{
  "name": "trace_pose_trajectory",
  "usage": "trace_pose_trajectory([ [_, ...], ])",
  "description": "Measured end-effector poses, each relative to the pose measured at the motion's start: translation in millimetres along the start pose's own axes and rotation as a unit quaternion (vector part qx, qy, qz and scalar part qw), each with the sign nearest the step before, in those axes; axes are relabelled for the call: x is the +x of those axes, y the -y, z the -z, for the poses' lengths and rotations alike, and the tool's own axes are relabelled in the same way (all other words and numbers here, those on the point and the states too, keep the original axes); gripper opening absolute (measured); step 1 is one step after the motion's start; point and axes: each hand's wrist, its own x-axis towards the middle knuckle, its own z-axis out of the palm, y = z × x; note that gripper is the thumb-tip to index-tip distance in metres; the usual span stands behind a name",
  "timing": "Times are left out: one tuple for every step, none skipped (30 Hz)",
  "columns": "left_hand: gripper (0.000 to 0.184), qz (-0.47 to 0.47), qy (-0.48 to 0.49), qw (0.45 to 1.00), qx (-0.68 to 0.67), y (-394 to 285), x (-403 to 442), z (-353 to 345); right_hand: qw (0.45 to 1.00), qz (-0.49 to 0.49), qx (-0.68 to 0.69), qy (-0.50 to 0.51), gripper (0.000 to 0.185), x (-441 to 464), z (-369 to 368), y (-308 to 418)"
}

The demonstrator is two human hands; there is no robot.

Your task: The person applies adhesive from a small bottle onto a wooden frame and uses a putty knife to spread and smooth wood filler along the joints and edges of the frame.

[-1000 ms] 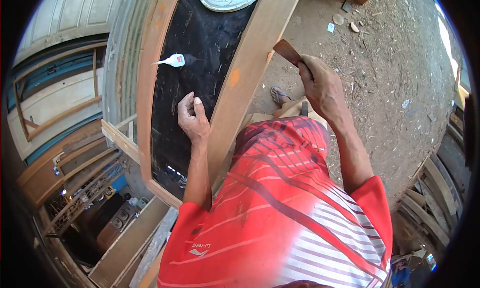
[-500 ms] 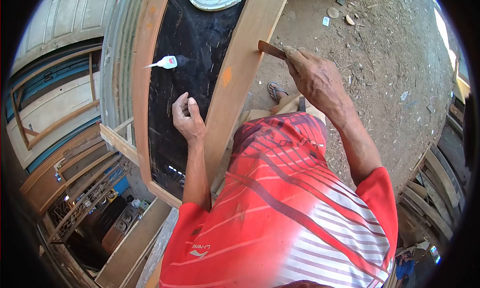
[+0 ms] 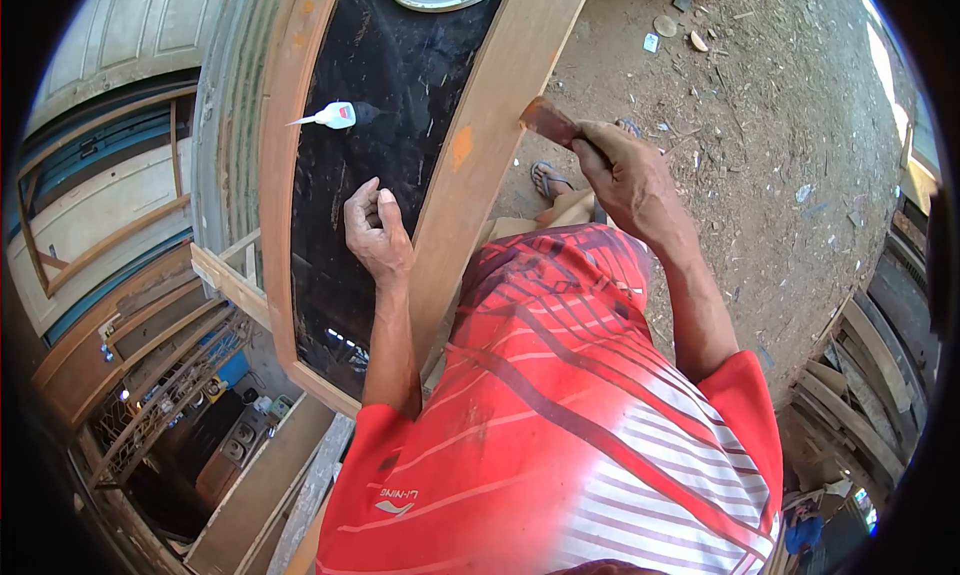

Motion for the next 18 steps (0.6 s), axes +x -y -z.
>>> trace_pose_trajectory([
  [0.029,-0.002,0.002,1.0,0.0,-0.5,0.5,-0.1,0.999,-0.031,0.04,0.0,0.027,-0.1,-0.1,-0.6],
  [0.029,-0.004,0.004,1.0,0.0,-0.4,0.3,0.0,0.992,-0.079,0.094,-0.03,0.027,0.7,-2.6,-2.2],
  [0.029,-0.007,0.008,1.0,0.0,-0.6,-0.1,0.1,0.979,-0.125,0.147,-0.06,0.028,3.0,-7.5,-5.0],
  [0.03,-0.009,0.008,1.0,0.001,-1.3,-0.2,-0.1,0.96,-0.171,0.201,-0.091,0.028,6.1,-12.2,-7.7],
  [0.03,-0.013,0.009,1.0,0.002,-2.1,0.0,-0.3,0.949,-0.168,0.236,-0.125,0.028,10.0,-15.8,-10.3],
  [0.03,-0.017,0.01,1.0,0.003,-3.4,0.3,-0.4,0.936,-0.156,0.273,-0.157,0.029,15.1,-22.1,-15.0],
  [0.03,-0.014,0.013,1.0,0.005,-5.4,0.7,0.5,0.921,-0.144,0.309,-0.19,0.029,20.5,-30.5,-20.6],
  [0.03,-0.019,0.014,1.0,0.011,-6.6,0.9,0.7,0.903,-0.132,0.344,-0.222,0.03,25.2,-37.0,-23.7],
  [0.03,-0.022,0.014,0.999,0.018,-8.2,0.4,0.7,0.898,-0.134,0.342,-0.241,0.03,29.4,-41.4,-23.6],
  [0.03,-0.025,0.012,0.999,0.026,-9.8,0.2,0.5,0.899,-0.135,0.339,-0.243,0.029,32.8,-43.4,-24.2],
  [0.031,-0.024,0.013,0.999,0.031,-11.9,0.2,0.4,0.9,-0.137,0.335,-0.243,0.028,34.9,-45.3,-24.8],
  [0.031,-0.02,0.014,0.999,0.03,-12.6,-0.6,-0.1,0.901,-0.139,0.332,-0.243,0.028,35.8,-47.2,-24.3],
  [0.031,-0.015,0.015,0.999,0.03,-12.7,-1.1,-0.1,0.906,-0.15,0.313,-0.243,0.027,36.5,-47.1,-20.4],
  [0.031,-0.011,0.015,0.999,0.03,-12.7,-0.7,-0.6,0.9,-0.142,0.322,-0.256,0.027,37.9,-53.2,-23.9],
  [0.03,-0.028,0.008,0.999,0.033,-11.0,-0.1,-2.0,0.895,-0.133,0.33,-0.267,0.027,40.9,-62.9,-31.8],
  [0.029,-0.044,0.0,0.998,0.035,-8.1,0.0,-3.6,0.89,-0.124,0.339,-0.278,0.027,43.6,-68.7,-34.6],
  [0.028,-0.06,-0.009,0.997,0.038,-6.5,0.2,-4.7,0.887,-0.122,0.347,-0.279,0.027,44.2,-73.2,-36.6],
  [0.028,-0.063,-0.008,0.997,0.041,-6.6,0.4,-5.2,0.883,-0.126,0.355,-0.281,0.028,44.4,-77.2,-38.0],
])
